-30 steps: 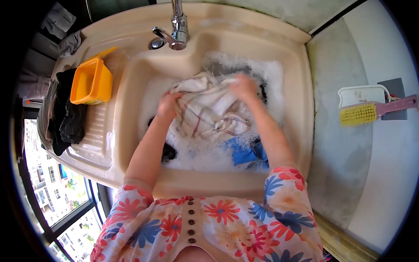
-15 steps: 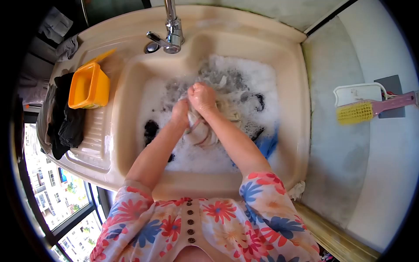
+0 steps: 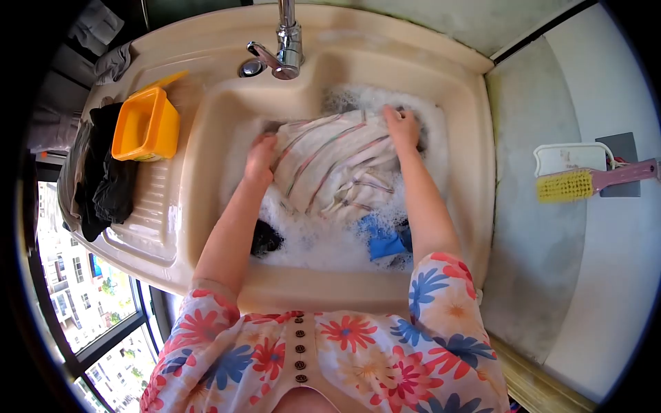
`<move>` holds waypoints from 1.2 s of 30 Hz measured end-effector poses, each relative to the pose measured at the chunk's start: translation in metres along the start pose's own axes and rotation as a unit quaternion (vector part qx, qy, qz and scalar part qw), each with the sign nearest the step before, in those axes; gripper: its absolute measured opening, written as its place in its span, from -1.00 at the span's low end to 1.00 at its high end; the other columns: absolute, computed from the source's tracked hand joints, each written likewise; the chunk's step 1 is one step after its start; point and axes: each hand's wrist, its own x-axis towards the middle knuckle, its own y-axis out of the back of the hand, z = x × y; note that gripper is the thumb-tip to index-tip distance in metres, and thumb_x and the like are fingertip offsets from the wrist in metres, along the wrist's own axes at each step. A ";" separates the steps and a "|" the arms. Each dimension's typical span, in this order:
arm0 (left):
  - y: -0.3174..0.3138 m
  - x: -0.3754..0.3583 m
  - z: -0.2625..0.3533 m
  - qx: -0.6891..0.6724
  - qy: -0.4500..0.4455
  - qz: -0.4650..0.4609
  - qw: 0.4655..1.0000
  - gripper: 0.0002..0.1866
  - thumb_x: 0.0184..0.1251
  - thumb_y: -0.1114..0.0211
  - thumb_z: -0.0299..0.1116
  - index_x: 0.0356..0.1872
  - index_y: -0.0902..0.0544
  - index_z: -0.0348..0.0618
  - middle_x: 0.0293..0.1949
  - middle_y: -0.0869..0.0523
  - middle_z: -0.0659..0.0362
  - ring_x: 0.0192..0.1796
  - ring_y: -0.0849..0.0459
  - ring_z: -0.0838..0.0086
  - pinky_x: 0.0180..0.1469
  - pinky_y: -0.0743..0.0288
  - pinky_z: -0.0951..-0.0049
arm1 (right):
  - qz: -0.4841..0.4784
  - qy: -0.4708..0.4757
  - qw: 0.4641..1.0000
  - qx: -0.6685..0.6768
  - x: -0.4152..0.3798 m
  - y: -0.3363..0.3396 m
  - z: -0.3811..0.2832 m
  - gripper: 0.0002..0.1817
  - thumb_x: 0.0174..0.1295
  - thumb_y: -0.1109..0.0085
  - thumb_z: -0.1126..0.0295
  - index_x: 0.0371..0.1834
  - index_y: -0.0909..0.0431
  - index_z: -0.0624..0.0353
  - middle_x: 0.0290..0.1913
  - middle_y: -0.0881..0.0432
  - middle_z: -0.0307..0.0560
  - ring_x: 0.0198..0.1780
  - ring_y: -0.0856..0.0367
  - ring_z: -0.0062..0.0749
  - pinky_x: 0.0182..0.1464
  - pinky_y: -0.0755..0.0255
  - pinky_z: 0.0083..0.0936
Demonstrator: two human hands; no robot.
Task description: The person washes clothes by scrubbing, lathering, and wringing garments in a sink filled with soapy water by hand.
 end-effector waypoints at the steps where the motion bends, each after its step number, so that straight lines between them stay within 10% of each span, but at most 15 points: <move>1: -0.007 -0.003 -0.008 0.111 -0.043 0.035 0.992 -0.66 0.05 -0.18 -0.41 -0.11 -0.49 -0.30 -0.28 -0.60 0.13 -0.18 -0.54 0.39 -0.12 -0.41 0.48 | -0.011 -0.027 0.999 0.045 -0.008 0.003 -0.008 -0.68 -0.01 -0.14 0.13 -0.29 -0.58 0.11 -0.23 -0.58 0.12 -0.15 -0.53 -0.02 -0.11 -0.36 -0.26; 2: -0.017 -0.012 -0.012 0.220 -0.086 0.068 0.969 -0.67 0.05 -0.17 -0.43 -0.12 -0.50 -0.31 -0.27 -0.60 0.11 -0.17 -0.54 0.39 -0.10 -0.40 0.48 | 0.098 0.098 0.990 0.019 -0.026 -0.027 -0.010 -0.59 -0.02 -0.17 0.09 -0.23 -0.54 0.19 -0.27 -0.59 0.18 -0.17 -0.56 -0.05 -0.08 -0.37 -0.30; 5: -0.013 -0.011 -0.013 0.012 0.038 -0.083 0.996 -0.66 0.07 -0.12 -0.48 -0.06 -0.48 -0.33 -0.20 -0.60 0.06 -0.12 -0.54 0.33 0.03 -0.38 0.43 | -0.186 0.206 0.939 -0.204 -0.056 -0.010 -0.040 -0.67 0.01 -0.13 0.24 -0.29 -0.54 0.30 -0.39 -0.61 0.15 -0.21 -0.60 -0.23 -0.13 -0.43 -0.33; 8: 0.005 -0.011 0.001 -0.089 0.118 -0.105 0.983 -0.70 0.18 -0.12 -0.35 -0.08 -0.50 -0.27 -0.20 -0.61 0.10 -0.13 -0.55 0.37 -0.03 -0.43 0.37 | -0.156 0.047 0.962 0.219 0.009 -0.002 0.025 -0.78 0.01 -0.12 0.33 -0.34 -0.55 0.24 -0.41 -0.62 0.07 -0.35 -0.61 -0.30 -0.31 -0.48 -0.38; 12: -0.014 -0.006 -0.008 -0.275 0.229 -0.366 0.859 -0.60 0.27 -0.08 -0.12 -0.02 -0.47 -0.21 -0.11 -0.58 0.12 -0.06 -0.53 0.41 0.01 -0.42 0.39 | -0.234 0.110 0.932 0.253 -0.085 -0.015 -0.087 -0.82 -0.15 -0.26 0.32 -0.54 -0.51 0.15 -0.44 -0.53 -0.11 -0.45 -0.57 -0.35 -0.44 -0.45 -0.39; 13: 0.001 0.029 -0.048 -0.311 0.225 -0.484 0.786 -0.57 0.29 -0.04 -0.11 0.03 -0.43 -0.21 -0.06 -0.55 0.11 -0.02 -0.51 0.41 0.04 -0.40 0.39 | -0.050 0.392 0.915 0.082 -0.112 -0.032 -0.096 -0.83 -0.18 -0.26 0.31 -0.63 -0.47 0.11 -0.44 -0.47 -0.16 -0.38 -0.53 -0.35 -0.36 -0.45 -0.41; 15: -0.001 0.004 -0.043 0.121 -0.111 -0.193 0.967 -0.61 0.31 0.03 -0.20 0.00 -0.43 -0.32 -0.08 -0.55 0.06 -0.03 -0.51 0.41 0.05 -0.39 0.44 | -0.010 0.437 0.892 0.116 -0.177 -0.026 -0.136 -0.84 -0.17 -0.22 0.31 -0.67 -0.45 0.08 -0.47 -0.44 -0.22 -0.34 -0.50 -0.28 -0.33 -0.42 -0.39; 17: -0.003 0.000 -0.068 0.110 -0.117 -0.179 0.971 -0.65 0.29 0.04 -0.31 -0.01 -0.43 -0.34 -0.16 -0.56 0.08 -0.11 -0.53 0.42 0.02 -0.41 0.45 | -0.033 0.329 0.932 0.148 -0.153 -0.033 -0.121 -0.85 -0.06 -0.12 0.30 -0.64 -0.48 0.10 -0.53 -0.49 -0.10 -0.43 -0.49 -0.14 -0.37 -0.42 -0.33; 19: -0.040 -0.029 -0.013 -0.183 0.199 -0.146 0.952 -0.64 0.18 -0.05 -0.44 0.02 -0.43 -0.28 -0.25 -0.58 0.12 -0.21 -0.56 0.42 -0.04 -0.44 0.42 | -0.045 0.172 0.977 0.121 -0.089 -0.041 -0.083 -0.80 0.00 -0.06 0.25 -0.60 -0.50 0.13 -0.52 -0.53 0.02 -0.47 -0.49 -0.01 -0.37 -0.41 -0.26; 23: -0.050 -0.042 0.052 0.031 -0.069 -0.133 0.988 -0.47 -0.07 -0.27 -0.38 0.05 -0.44 -0.16 -0.29 -0.61 0.14 -0.30 -0.57 0.39 -0.19 -0.50 0.46 | 0.059 0.104 0.981 -0.149 -0.031 0.012 -0.012 -0.72 0.04 -0.01 0.16 -0.52 -0.54 0.15 -0.42 -0.57 0.12 -0.37 -0.54 -0.03 -0.34 -0.40 -0.23; 26: -0.012 -0.016 0.038 0.287 -0.216 -0.040 0.932 -0.40 -0.10 -0.26 -0.33 0.10 -0.39 -0.13 -0.25 -0.61 0.04 -0.25 -0.58 0.23 -0.13 -0.48 0.35 | -0.185 0.080 0.921 -0.334 -0.016 0.064 0.016 -0.71 0.04 -0.05 0.17 -0.45 -0.56 0.19 -0.41 -0.59 0.13 -0.34 -0.58 -0.13 -0.26 -0.44 -0.35; 29: -0.011 -0.005 -0.008 0.528 -0.274 0.016 0.804 -0.28 -0.17 -0.28 -0.29 0.17 -0.30 -0.10 -0.13 -0.56 -0.10 -0.10 -0.52 0.02 0.04 -0.38 0.22 | -0.128 0.153 0.979 -0.034 0.009 0.043 0.020 -0.61 0.01 -0.09 0.03 -0.29 -0.58 0.13 -0.26 -0.61 0.00 -0.20 -0.56 -0.09 -0.14 -0.42 -0.34; 31: -0.021 -0.016 -0.018 0.515 -0.194 -0.013 0.835 -0.33 -0.19 -0.28 -0.28 0.11 -0.38 -0.15 -0.11 -0.57 -0.10 -0.08 -0.53 0.05 0.03 -0.38 0.27 | -0.182 0.119 0.975 0.048 0.013 0.004 0.007 -0.52 -0.01 -0.14 -0.01 -0.19 -0.55 0.18 -0.21 -0.59 0.08 -0.14 -0.55 -0.08 -0.09 -0.41 -0.31; 33: -0.024 -0.022 -0.009 0.504 -0.118 -0.081 0.852 -0.45 -0.15 -0.27 -0.33 0.01 -0.47 -0.17 -0.10 -0.58 -0.04 -0.10 -0.54 0.07 0.02 -0.39 0.27 | -0.285 0.130 0.907 -0.283 -0.011 -0.032 -0.013 -0.50 0.00 -0.15 -0.01 -0.17 -0.54 0.21 -0.17 -0.58 0.10 -0.11 -0.55 -0.07 -0.06 -0.40 -0.27; 36: 0.006 0.013 -0.026 0.126 -0.046 -0.139 0.981 -0.56 -0.07 -0.23 -0.35 -0.06 -0.53 -0.20 -0.13 -0.60 0.08 -0.12 -0.56 0.20 0.03 -0.38 0.31 | -0.258 0.209 0.933 -0.139 -0.024 -0.008 -0.021 -0.72 0.04 -0.10 0.23 -0.33 -0.57 0.23 -0.35 -0.60 0.16 -0.27 -0.57 -0.10 -0.23 -0.43 -0.32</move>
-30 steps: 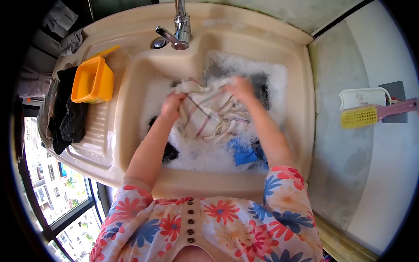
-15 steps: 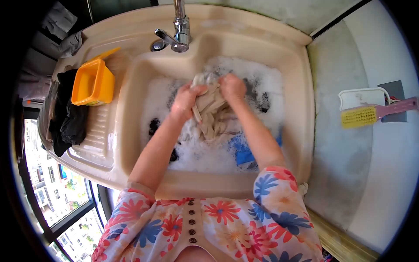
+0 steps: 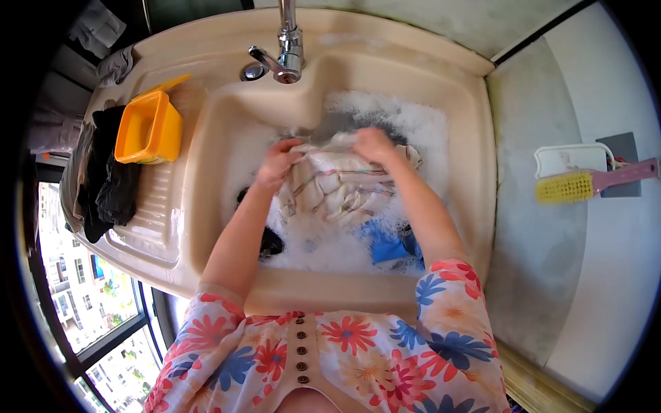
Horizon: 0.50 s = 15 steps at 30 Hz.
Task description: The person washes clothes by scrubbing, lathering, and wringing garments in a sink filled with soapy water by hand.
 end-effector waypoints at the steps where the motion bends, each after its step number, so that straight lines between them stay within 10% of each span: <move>1: 0.005 -0.008 0.018 -0.047 0.061 -0.027 0.997 -0.59 0.08 -0.20 -0.28 -0.03 -0.50 -0.21 -0.14 -0.59 0.15 -0.13 -0.55 0.31 0.03 -0.37 0.34 | 0.054 -0.058 0.993 0.083 0.002 0.005 0.015 -0.74 0.04 -0.08 0.27 -0.32 -0.56 0.23 -0.36 -0.61 0.13 -0.29 -0.58 -0.16 -0.26 -0.43 -0.34; 3: -0.013 -0.020 0.033 -0.185 0.112 0.001 0.976 -0.56 0.14 -0.18 -0.15 -0.02 -0.49 -0.21 -0.18 -0.60 0.14 -0.15 -0.55 0.32 -0.02 -0.39 0.33 | 0.143 -0.122 0.974 0.130 0.025 -0.015 0.045 -0.75 0.05 -0.08 0.32 -0.25 -0.54 0.23 -0.39 -0.63 0.04 -0.36 -0.60 -0.29 -0.34 -0.45 -0.40; 6: -0.025 -0.007 0.016 -0.342 0.180 -0.081 0.919 -0.51 0.23 -0.07 0.01 0.00 -0.42 -0.18 -0.17 -0.59 0.14 -0.14 -0.54 0.34 -0.04 -0.40 0.32 | -0.003 -0.137 0.953 0.271 -0.021 0.010 -0.099 -0.72 0.02 -0.17 0.16 -0.29 -0.55 0.09 -0.46 -0.60 0.00 -0.45 -0.59 -0.26 -0.38 -0.43 -0.38; 7: -0.017 0.008 -0.014 -0.412 0.194 -0.176 0.873 -0.52 0.25 -0.05 -0.01 0.04 -0.39 -0.15 -0.12 -0.57 0.14 -0.08 -0.51 0.34 0.02 -0.37 0.33 | 0.151 0.099 0.966 0.185 -0.031 -0.020 -0.110 -0.77 0.00 -0.18 0.18 -0.34 -0.56 0.04 -0.53 -0.56 -0.03 -0.46 -0.57 -0.26 -0.43 -0.40 -0.36; 9: -0.010 0.005 -0.033 -0.543 0.197 -0.302 0.759 -0.57 0.31 0.05 -0.09 0.03 -0.39 -0.21 -0.07 -0.55 0.07 -0.04 -0.52 0.31 0.09 -0.35 0.31 | 0.229 0.249 0.936 0.094 -0.051 -0.039 -0.139 -0.88 -0.04 -0.17 0.23 -0.52 -0.55 -0.02 -0.61 -0.50 -0.09 -0.49 -0.52 -0.23 -0.47 -0.35 -0.31; 12: -0.046 0.000 -0.032 -0.405 0.141 -0.100 0.898 -0.64 0.30 0.02 -0.22 -0.05 -0.44 -0.29 -0.18 -0.58 0.05 -0.14 -0.57 0.29 -0.05 -0.47 0.31 | 0.173 -0.085 0.950 0.245 -0.025 -0.038 -0.103 -0.85 0.02 -0.08 0.23 -0.55 -0.55 0.01 -0.53 -0.55 -0.03 -0.45 -0.54 -0.20 -0.39 -0.39 -0.33; 15: -0.051 -0.023 0.048 -0.280 0.119 0.006 0.953 -0.71 0.19 -0.12 -0.27 -0.22 -0.52 -0.31 -0.29 -0.59 0.09 -0.24 -0.57 0.29 -0.18 -0.48 0.33 | 0.227 -0.063 0.964 0.123 0.003 -0.038 -0.028 -0.68 0.13 0.07 0.15 -0.45 -0.57 0.14 -0.43 -0.59 0.05 -0.36 -0.55 -0.10 -0.28 -0.40 -0.29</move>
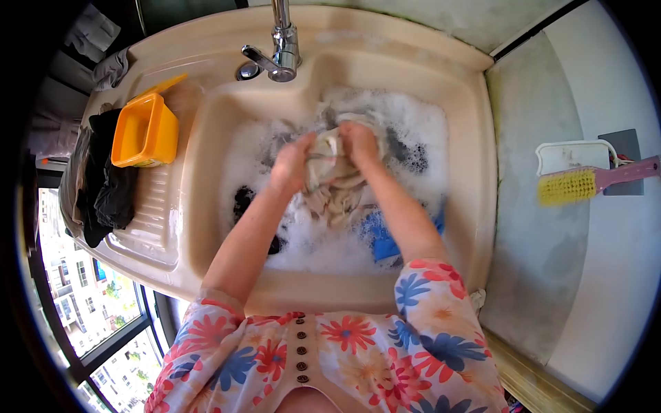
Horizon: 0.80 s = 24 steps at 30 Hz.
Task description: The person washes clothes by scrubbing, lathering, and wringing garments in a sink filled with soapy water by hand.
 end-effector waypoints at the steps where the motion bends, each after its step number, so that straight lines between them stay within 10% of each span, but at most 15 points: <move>1: 0.002 0.000 0.012 0.058 -0.039 0.018 0.997 -0.73 0.15 -0.17 -0.27 -0.29 -0.55 -0.30 -0.33 -0.60 0.10 -0.28 -0.56 0.28 -0.21 -0.45 0.33 | 0.022 0.007 0.997 -0.075 0.011 0.010 0.017 -0.63 0.16 0.12 0.12 -0.42 -0.58 0.17 -0.41 -0.60 0.07 -0.33 -0.55 -0.07 -0.24 -0.40 -0.28; 6: 0.071 0.038 -0.006 0.524 -0.192 0.168 0.812 -0.61 -0.17 -0.30 -0.26 -0.22 -0.58 -0.18 -0.22 -0.64 -0.02 -0.14 -0.60 0.24 -0.08 -0.45 0.35 | -0.008 -0.077 0.995 0.063 0.043 0.017 0.067 -0.67 0.13 0.02 0.10 -0.37 -0.57 0.13 -0.35 -0.60 0.07 -0.30 -0.56 -0.08 -0.22 -0.40 -0.25; 10: 0.042 0.019 -0.013 0.736 -0.056 0.086 0.669 -0.61 -0.22 -0.30 -0.22 -0.24 -0.62 -0.06 -0.23 -0.64 0.05 -0.13 -0.59 0.18 -0.06 -0.45 0.33 | -0.177 0.028 0.976 -0.126 0.001 0.015 -0.013 -0.64 0.07 -0.07 0.06 -0.35 -0.53 0.16 -0.39 -0.59 0.02 -0.30 -0.58 -0.18 -0.22 -0.41 -0.27; 15: 0.032 -0.002 0.018 0.679 -0.121 0.053 0.722 -0.58 -0.32 -0.33 -0.23 -0.28 -0.63 -0.09 -0.26 -0.64 0.00 -0.15 -0.59 0.17 -0.07 -0.45 0.35 | -0.137 -0.120 0.971 0.152 0.023 0.065 0.003 -0.76 0.07 -0.13 0.28 -0.36 -0.52 0.26 -0.52 -0.51 -0.17 -0.52 -0.42 -0.53 -0.46 -0.32 -0.58; 18: 0.039 0.004 0.011 0.664 -0.188 0.032 0.723 -0.57 -0.37 -0.35 -0.26 -0.30 -0.62 -0.13 -0.25 -0.62 -0.01 -0.18 -0.59 0.17 -0.09 -0.46 0.36 | -0.131 -0.024 0.948 0.288 0.016 0.089 -0.020 -0.78 0.09 -0.12 0.33 -0.39 -0.50 0.32 -0.56 -0.47 -0.22 -0.55 -0.36 -0.61 -0.51 -0.31 -0.59; 21: 0.045 0.011 0.005 0.599 -0.120 0.005 0.792 -0.53 -0.38 -0.36 -0.29 -0.25 -0.58 -0.16 -0.23 -0.61 -0.01 -0.18 -0.59 0.18 -0.13 -0.47 0.36 | -0.125 -0.095 0.967 0.200 0.017 0.081 0.004 -0.78 0.06 -0.13 0.33 -0.37 -0.50 0.29 -0.52 -0.49 -0.19 -0.48 -0.40 -0.58 -0.42 -0.33 -0.57; 24: 0.050 0.018 -0.001 0.503 -0.013 -0.025 0.864 -0.50 -0.31 -0.35 -0.34 -0.16 -0.53 -0.15 -0.23 -0.61 0.06 -0.17 -0.57 0.20 -0.19 -0.48 0.28 | -0.125 0.030 0.991 -0.031 0.006 0.034 0.037 -0.77 -0.01 -0.13 0.27 -0.40 -0.51 0.22 -0.54 -0.50 -0.19 -0.44 -0.46 -0.54 -0.40 -0.35 -0.53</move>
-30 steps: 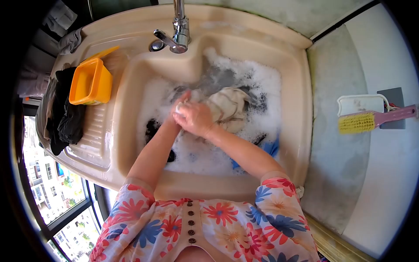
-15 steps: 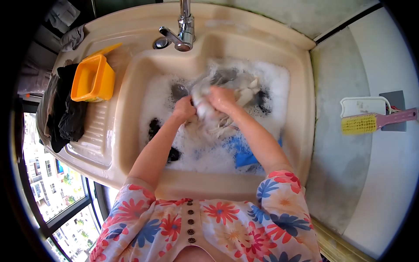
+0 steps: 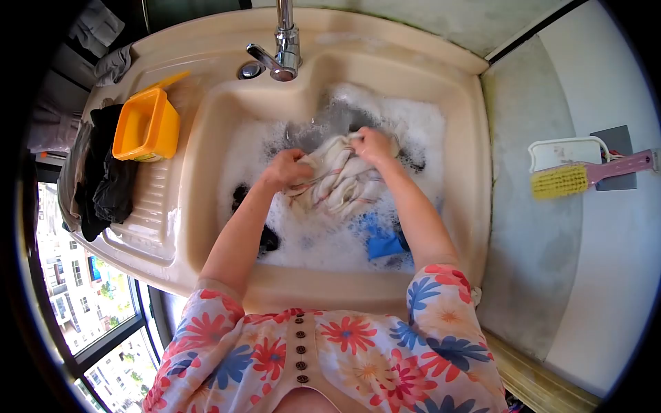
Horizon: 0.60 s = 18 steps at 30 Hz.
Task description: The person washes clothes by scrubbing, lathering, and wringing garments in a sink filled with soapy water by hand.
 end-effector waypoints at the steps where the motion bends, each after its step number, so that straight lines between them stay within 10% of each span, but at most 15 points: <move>1: 0.003 -0.004 0.004 -0.101 0.030 0.005 0.994 -0.51 -0.26 -0.33 -0.35 -0.14 -0.52 -0.14 -0.24 -0.61 0.09 -0.17 -0.57 0.22 -0.21 -0.47 0.25 | -0.003 0.039 0.996 -0.085 -0.005 -0.010 -0.006 -0.77 -0.02 -0.13 0.26 -0.42 -0.51 0.21 -0.56 -0.50 -0.20 -0.44 -0.47 -0.55 -0.42 -0.34 -0.53; 5: 0.011 -0.008 0.011 -0.387 -0.003 -0.014 0.922 -0.62 -0.09 -0.22 -0.44 -0.13 -0.50 -0.09 -0.25 -0.59 0.18 -0.19 -0.55 0.29 -0.29 -0.46 0.19 | -0.016 -0.167 0.963 0.210 0.005 0.014 -0.018 -0.69 -0.06 -0.06 0.17 -0.45 -0.53 0.24 -0.54 -0.54 -0.01 -0.49 -0.50 -0.40 -0.42 -0.37 -0.45; 9: -0.013 -0.008 0.021 -0.532 0.144 -0.044 0.833 -0.73 0.00 -0.21 -0.41 -0.19 -0.52 -0.12 -0.27 -0.59 0.17 -0.19 -0.55 0.32 -0.25 -0.46 0.31 | 0.080 0.082 0.978 0.177 -0.030 -0.025 -0.108 -0.81 -0.08 -0.14 0.27 -0.54 -0.44 0.15 -0.58 -0.54 -0.07 -0.51 -0.53 -0.33 -0.44 -0.38 -0.41; 10: -0.031 0.013 -0.032 -0.551 -0.074 -0.105 0.825 -0.75 0.05 -0.23 -0.33 -0.23 -0.54 -0.18 -0.28 -0.58 0.14 -0.21 -0.54 0.33 -0.22 -0.45 0.36 | 0.099 0.160 0.972 0.143 -0.043 -0.035 -0.126 -0.81 -0.07 -0.15 0.27 -0.55 -0.42 0.13 -0.57 -0.55 -0.07 -0.50 -0.55 -0.26 -0.44 -0.38 -0.40; 11: -0.038 0.012 -0.036 -0.590 -0.099 -0.102 0.795 -0.77 0.08 -0.19 -0.37 -0.26 -0.54 -0.29 -0.29 -0.58 0.11 -0.25 -0.53 0.34 -0.23 -0.44 0.38 | 0.117 0.120 0.978 0.126 -0.040 -0.037 -0.121 -0.82 -0.05 -0.14 0.27 -0.53 -0.43 0.13 -0.56 -0.55 -0.06 -0.49 -0.55 -0.24 -0.44 -0.38 -0.39; 13: -0.039 0.029 -0.028 -0.402 0.048 0.085 0.910 -0.77 0.08 -0.16 -0.40 -0.25 -0.53 -0.32 -0.30 -0.57 0.12 -0.28 -0.51 0.36 -0.26 -0.42 0.39 | 0.153 0.037 0.983 0.092 -0.025 -0.041 -0.096 -0.83 -0.02 -0.12 0.28 -0.50 -0.46 0.13 -0.55 -0.55 -0.03 -0.48 -0.55 -0.20 -0.43 -0.39 -0.37; 15: -0.012 0.009 0.003 -0.433 0.021 0.070 0.898 -0.75 0.06 -0.15 -0.43 -0.20 -0.52 -0.28 -0.30 -0.57 0.14 -0.28 -0.50 0.38 -0.28 -0.41 0.38 | 0.220 -0.140 0.957 0.126 0.000 -0.020 -0.050 -0.79 -0.03 -0.13 0.28 -0.44 -0.49 0.22 -0.53 -0.55 0.00 -0.49 -0.50 -0.24 -0.38 -0.39 -0.40; 18: 0.008 -0.016 0.026 -0.371 0.053 0.093 0.922 -0.70 0.04 -0.15 -0.45 -0.13 -0.49 -0.18 -0.32 -0.56 0.17 -0.27 -0.49 0.41 -0.30 -0.39 0.35 | 0.061 -0.140 0.976 0.157 0.007 0.019 -0.025 -0.78 -0.06 -0.12 0.37 -0.33 -0.51 0.21 -0.51 -0.54 -0.16 -0.49 -0.47 -0.43 -0.40 -0.37 -0.50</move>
